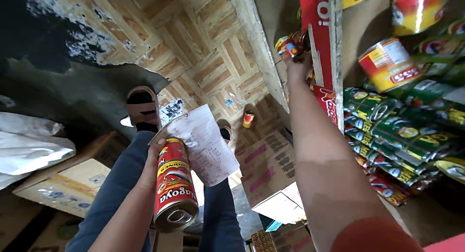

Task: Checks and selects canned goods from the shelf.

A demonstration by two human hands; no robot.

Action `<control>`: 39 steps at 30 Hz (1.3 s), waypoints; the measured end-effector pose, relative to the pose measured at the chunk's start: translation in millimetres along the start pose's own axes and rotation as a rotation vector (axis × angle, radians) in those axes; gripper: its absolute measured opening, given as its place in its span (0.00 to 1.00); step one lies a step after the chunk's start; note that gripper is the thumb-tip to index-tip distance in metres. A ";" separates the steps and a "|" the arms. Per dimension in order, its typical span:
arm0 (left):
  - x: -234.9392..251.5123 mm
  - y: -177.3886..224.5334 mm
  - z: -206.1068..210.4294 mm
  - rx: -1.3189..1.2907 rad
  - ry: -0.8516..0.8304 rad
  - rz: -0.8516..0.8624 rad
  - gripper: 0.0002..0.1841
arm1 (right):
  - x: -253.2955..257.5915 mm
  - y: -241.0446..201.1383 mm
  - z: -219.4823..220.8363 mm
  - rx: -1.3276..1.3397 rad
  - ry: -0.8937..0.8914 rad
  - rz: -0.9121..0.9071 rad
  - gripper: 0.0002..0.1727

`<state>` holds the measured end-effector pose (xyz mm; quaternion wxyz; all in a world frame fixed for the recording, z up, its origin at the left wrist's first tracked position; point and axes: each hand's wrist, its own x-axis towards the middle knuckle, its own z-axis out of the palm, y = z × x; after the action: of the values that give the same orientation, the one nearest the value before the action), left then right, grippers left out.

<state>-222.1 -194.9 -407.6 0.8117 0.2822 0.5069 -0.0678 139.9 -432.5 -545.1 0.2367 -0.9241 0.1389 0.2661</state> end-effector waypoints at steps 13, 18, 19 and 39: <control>-1.5 10.5 5.5 0.040 0.027 -0.004 0.19 | -317.6 30.0 -38.4 0.311 -0.033 -0.658 0.39; -14.9 33.5 36.9 0.040 0.153 -0.150 0.29 | -425.3 18.5 -43.5 0.304 -0.259 -0.959 0.22; -15.8 33.1 38.5 0.044 0.150 -0.155 0.30 | -434.4 15.9 -37.9 0.308 -0.294 -0.992 0.20; 3.2 6.4 -3.2 -0.015 -0.010 0.012 0.21 | -341.0 43.9 -21.5 0.155 -0.178 -0.304 0.26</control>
<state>-220.6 -187.3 -408.9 0.8166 0.2789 0.5017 -0.0607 -147.3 -436.2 -354.9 0.3560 -0.8862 -0.0035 0.2964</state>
